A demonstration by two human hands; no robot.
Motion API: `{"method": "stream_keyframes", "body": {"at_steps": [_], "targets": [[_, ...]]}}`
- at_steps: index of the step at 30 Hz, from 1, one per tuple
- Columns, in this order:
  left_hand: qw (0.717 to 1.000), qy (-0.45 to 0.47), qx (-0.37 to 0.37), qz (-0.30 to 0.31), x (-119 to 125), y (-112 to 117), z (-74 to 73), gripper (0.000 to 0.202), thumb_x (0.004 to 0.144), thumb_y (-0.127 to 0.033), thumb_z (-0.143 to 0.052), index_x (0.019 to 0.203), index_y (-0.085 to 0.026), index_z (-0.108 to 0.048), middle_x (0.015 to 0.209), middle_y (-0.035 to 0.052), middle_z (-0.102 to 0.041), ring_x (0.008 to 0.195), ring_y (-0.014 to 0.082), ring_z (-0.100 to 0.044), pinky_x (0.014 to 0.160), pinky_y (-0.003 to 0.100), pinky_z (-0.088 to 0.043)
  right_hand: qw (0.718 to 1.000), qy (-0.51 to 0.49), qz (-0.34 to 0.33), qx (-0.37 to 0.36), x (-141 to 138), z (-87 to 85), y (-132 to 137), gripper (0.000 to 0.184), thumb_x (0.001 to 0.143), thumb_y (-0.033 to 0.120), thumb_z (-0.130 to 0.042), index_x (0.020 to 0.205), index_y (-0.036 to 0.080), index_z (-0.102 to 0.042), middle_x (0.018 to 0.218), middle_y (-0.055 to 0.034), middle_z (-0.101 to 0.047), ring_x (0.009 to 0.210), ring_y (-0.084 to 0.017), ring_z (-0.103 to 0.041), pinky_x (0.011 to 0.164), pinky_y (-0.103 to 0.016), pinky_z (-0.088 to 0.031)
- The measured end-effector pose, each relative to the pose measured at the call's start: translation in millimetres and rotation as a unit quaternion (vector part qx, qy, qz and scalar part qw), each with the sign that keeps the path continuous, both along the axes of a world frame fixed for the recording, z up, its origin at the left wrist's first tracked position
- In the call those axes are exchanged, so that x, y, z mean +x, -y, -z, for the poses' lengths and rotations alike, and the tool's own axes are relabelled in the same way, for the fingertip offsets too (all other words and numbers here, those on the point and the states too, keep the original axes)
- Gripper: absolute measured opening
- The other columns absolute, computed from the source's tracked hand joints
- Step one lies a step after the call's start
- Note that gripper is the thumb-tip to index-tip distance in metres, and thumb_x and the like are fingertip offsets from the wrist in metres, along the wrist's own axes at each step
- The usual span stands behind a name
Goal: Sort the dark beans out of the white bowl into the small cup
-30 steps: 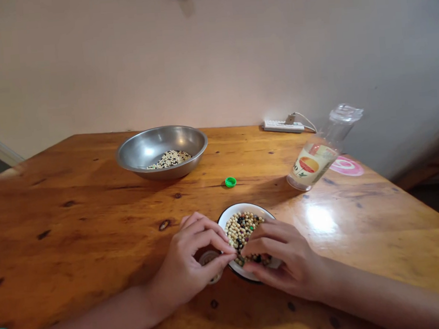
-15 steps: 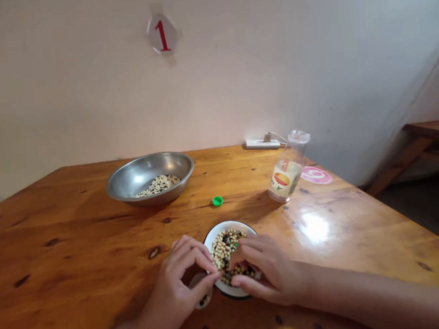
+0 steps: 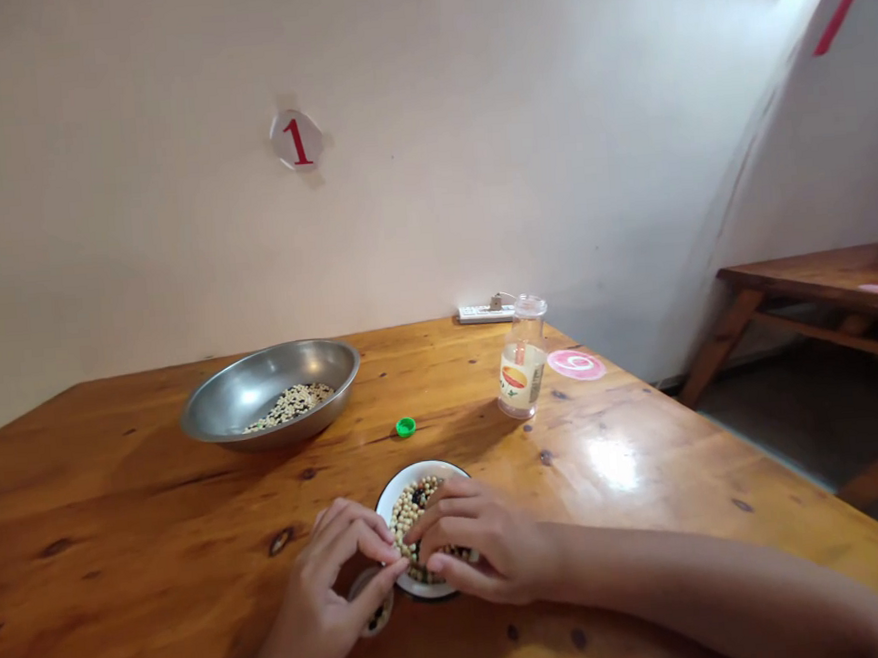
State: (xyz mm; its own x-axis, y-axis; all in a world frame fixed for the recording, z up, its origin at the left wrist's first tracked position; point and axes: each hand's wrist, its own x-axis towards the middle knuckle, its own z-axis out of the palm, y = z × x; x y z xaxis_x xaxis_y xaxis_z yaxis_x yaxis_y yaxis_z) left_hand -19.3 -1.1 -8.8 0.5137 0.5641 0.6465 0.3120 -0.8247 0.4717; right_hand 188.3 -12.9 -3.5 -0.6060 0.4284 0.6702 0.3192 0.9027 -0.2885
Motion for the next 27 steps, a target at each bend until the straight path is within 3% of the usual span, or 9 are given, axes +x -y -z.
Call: {"method": "stream_keyframes", "body": {"at_steps": [11, 20, 27], "targets": [[1.0, -0.002, -0.004, -0.014, 1.5, 1.4, -2.1, 0.011, 0.082, -0.019, -0.062, 0.072, -0.021, -0.056, 0.075, -0.0016, -0.06, 0.073, 0.0141, -0.056, 0.069, 0.026, -0.041, 0.998, 0.061, -0.006, 0.027, 1.9, 7.3, -2.8, 0.021, 0.091, 0.028, -0.045, 0.087, 0.017, -0.062, 0.086, -0.0039, -0.071, 0.079, -0.015, -0.054, 0.081, -0.03, -0.042], [0.998, 0.005, -0.055, -0.031, -0.9, 0.3, 4.4, 0.01, 0.083, -0.022, -0.06, 0.075, -0.019, -0.057, 0.08, 0.0011, -0.06, 0.079, 0.0161, -0.057, 0.075, 0.029, -0.042, 0.999, -0.004, -0.01, 0.048, 0.0, 6.8, -0.9, 0.026, 0.094, 0.023, -0.041, 0.087, 0.015, -0.065, 0.081, -0.0055, -0.071, 0.076, -0.015, -0.056, 0.077, -0.03, -0.044], [0.998, 0.008, -0.063, -0.023, 1.6, 4.0, 0.7, 0.009, 0.084, -0.023, -0.059, 0.077, -0.019, -0.057, 0.079, 0.001, -0.061, 0.081, 0.016, -0.056, 0.08, 0.03, -0.041, 0.998, -0.056, -0.028, 0.008, 3.0, 7.7, 3.7, 0.027, 0.093, 0.019, -0.04, 0.084, 0.015, -0.064, 0.074, -0.0066, -0.07, 0.07, -0.014, -0.058, 0.072, -0.029, -0.047]]}}
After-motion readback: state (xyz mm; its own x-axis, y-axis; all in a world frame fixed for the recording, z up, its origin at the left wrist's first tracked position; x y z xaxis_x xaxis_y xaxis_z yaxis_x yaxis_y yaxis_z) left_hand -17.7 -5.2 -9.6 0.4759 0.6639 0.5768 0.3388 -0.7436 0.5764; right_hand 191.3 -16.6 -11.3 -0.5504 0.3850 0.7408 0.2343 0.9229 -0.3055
